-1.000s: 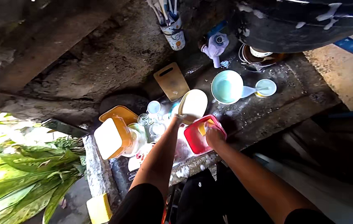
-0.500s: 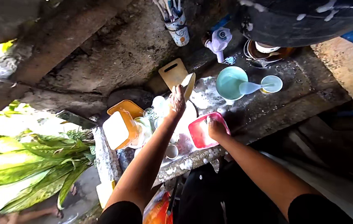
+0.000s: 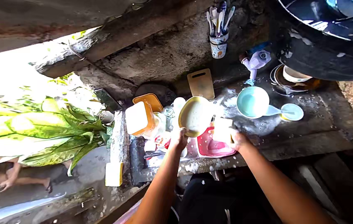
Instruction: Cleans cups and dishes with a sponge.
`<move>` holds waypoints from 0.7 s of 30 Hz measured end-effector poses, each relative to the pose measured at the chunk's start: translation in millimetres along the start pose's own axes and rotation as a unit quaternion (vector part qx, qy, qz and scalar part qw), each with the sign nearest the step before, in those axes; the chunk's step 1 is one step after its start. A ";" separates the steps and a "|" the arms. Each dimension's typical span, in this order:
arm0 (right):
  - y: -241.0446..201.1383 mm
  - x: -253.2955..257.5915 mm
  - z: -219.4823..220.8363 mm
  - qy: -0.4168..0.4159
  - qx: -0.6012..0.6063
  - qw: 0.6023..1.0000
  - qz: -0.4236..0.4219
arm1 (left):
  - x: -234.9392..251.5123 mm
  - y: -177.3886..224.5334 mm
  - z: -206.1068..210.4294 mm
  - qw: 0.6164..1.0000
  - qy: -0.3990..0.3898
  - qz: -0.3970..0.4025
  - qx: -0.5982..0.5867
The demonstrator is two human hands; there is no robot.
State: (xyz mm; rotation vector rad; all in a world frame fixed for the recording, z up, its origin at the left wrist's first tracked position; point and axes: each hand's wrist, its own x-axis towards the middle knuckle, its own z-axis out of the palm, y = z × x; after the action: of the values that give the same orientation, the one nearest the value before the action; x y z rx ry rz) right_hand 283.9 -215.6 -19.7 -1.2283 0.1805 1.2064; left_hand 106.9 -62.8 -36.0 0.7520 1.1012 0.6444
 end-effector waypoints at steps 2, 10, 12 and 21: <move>-12.8 -4.7 26.5 -0.023 -0.119 0.985 -0.122 | -14.0 -5.3 7.2 0.998 0.003 -0.032 -0.046; -43.3 59.1 76.3 -0.018 -0.722 0.661 -0.202 | -46.8 -27.7 52.4 0.985 -0.070 -0.089 -0.132; -41.3 39.9 86.4 -0.092 -0.759 0.623 -0.168 | -50.4 -23.0 58.9 0.985 -0.073 -0.081 -0.135; -70.6 37.8 40.6 -0.089 -0.829 0.522 -0.178 | -55.7 -38.1 34.6 0.984 -0.058 -0.015 -0.169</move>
State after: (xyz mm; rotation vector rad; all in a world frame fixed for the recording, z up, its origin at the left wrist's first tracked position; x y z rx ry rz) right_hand 335.4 -150.6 14.6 -2.4842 -1.7454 0.8690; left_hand 124.9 -136.0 -27.4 0.4730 0.8661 0.7294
